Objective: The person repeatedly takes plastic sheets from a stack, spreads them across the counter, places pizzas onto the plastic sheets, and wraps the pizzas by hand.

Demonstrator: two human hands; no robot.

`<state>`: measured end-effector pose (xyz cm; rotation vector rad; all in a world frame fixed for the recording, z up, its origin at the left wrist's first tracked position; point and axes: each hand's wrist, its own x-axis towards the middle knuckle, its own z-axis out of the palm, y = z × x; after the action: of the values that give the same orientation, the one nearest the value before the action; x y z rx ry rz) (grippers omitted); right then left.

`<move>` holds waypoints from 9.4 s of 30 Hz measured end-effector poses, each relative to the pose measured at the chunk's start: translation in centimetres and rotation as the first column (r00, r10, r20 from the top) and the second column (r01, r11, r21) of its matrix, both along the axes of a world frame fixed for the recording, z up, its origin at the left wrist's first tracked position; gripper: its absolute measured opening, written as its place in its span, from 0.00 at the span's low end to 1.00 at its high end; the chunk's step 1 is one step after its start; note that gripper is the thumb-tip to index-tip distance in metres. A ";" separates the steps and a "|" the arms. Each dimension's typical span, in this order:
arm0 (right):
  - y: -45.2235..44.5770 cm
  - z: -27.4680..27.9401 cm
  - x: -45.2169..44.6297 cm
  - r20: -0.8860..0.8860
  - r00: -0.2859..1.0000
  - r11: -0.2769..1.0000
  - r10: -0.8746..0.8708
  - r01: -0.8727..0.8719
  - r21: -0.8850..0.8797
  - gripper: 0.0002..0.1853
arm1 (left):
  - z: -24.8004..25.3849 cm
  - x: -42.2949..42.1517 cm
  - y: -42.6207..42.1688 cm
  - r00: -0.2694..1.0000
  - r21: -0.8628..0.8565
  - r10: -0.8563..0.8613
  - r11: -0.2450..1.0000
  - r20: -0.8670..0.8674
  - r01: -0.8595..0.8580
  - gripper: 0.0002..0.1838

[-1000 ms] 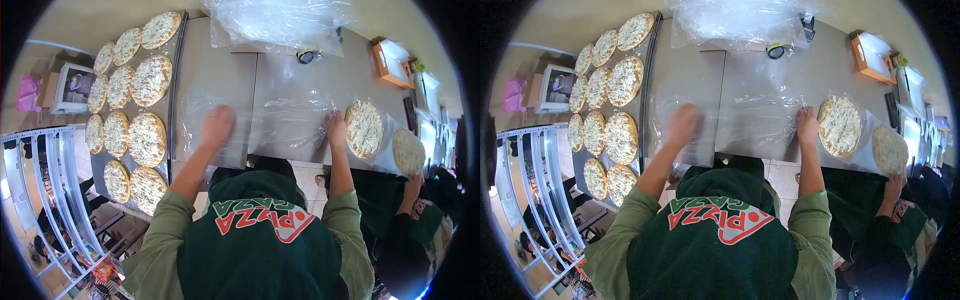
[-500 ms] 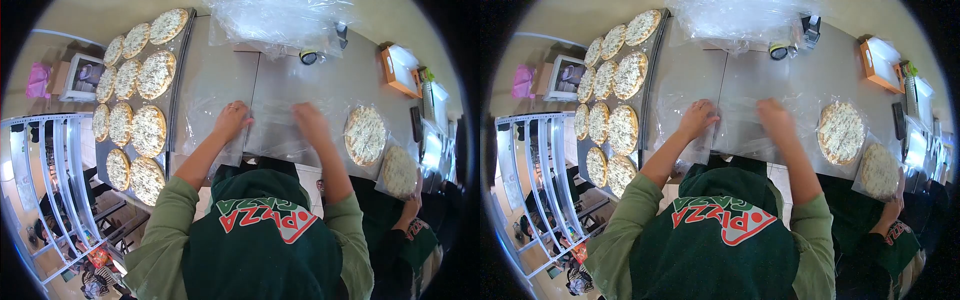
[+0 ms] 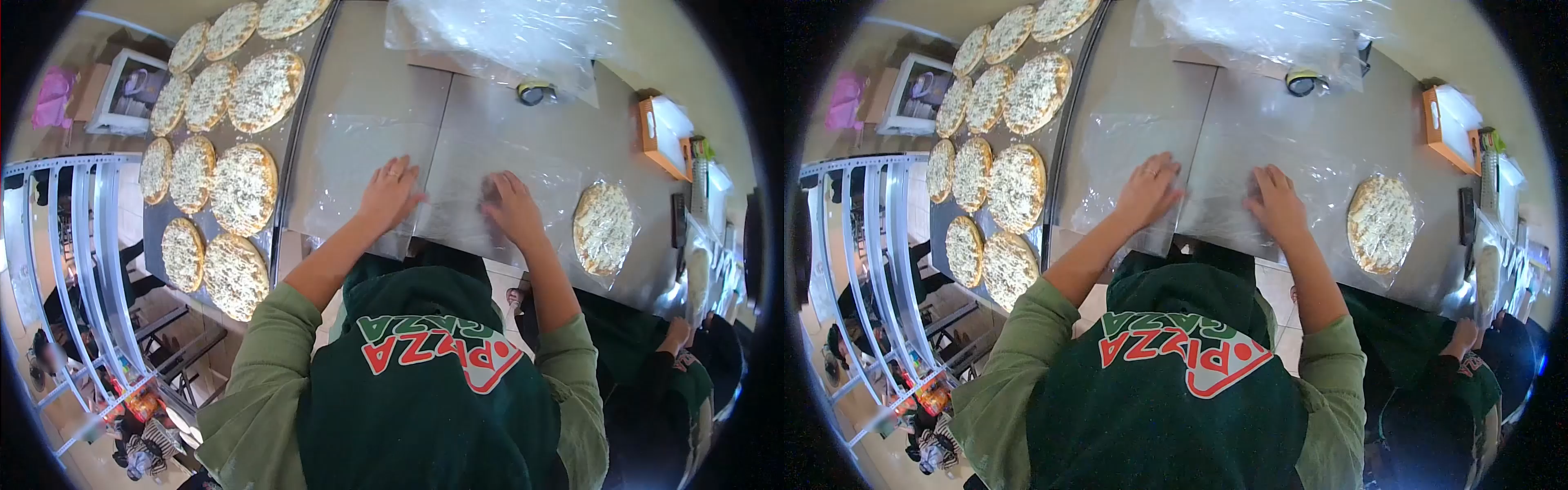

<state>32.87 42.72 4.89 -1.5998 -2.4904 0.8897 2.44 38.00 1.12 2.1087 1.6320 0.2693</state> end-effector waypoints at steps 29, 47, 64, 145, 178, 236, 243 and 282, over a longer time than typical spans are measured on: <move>0.2 2.4 -0.4 0.162 0.986 0.975 0.034 0.003 -0.221 0.43 | 7.6 -16.8 -13.8 -0.943 -0.927 0.014 0.185 0.333 -0.325 0.30; -2.5 4.6 -1.3 0.110 0.990 0.996 -0.094 0.092 0.017 0.33 | 2.1 -21.6 -9.3 -0.814 -0.661 0.267 0.728 0.516 -0.180 0.28; -5.5 6.8 2.9 -0.231 0.859 0.878 -0.458 0.477 0.032 0.14 | -3.6 9.0 3.0 -0.477 -0.468 0.830 0.557 0.290 0.686 0.28; -8.0 -1.5 6.8 -0.307 0.420 0.427 -0.854 0.903 0.049 0.09 | 6.9 24.6 14.9 0.638 -0.381 -0.618 0.786 -0.460 0.487 0.78; -11.4 1.8 -14.2 0.069 0.994 0.929 -0.081 0.050 0.367 0.25 | 4.8 4.9 6.8 0.834 0.363 -0.546 0.763 -0.081 0.535 0.27; 18.8 18.0 -13.6 -0.166 0.970 0.667 -0.180 0.244 0.704 0.27 | 24.9 -1.2 23.4 -0.258 -0.088 0.033 0.975 0.965 -0.205 0.06; 22.8 13.2 -14.2 0.246 0.930 0.929 -0.274 0.190 0.316 0.32 | 24.2 -12.3 14.8 -0.307 -0.164 0.098 0.966 0.947 -0.198 0.14; -2.0 5.0 -0.8 -0.344 0.820 0.592 -0.458 0.570 0.570 0.17 | 2.0 1.9 0.7 0.612 -0.246 0.702 0.707 0.365 -0.664 0.17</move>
<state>32.12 40.73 9.91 -1.7110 -1.7198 0.0275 4.36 38.72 3.14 1.1227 2.0289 0.8339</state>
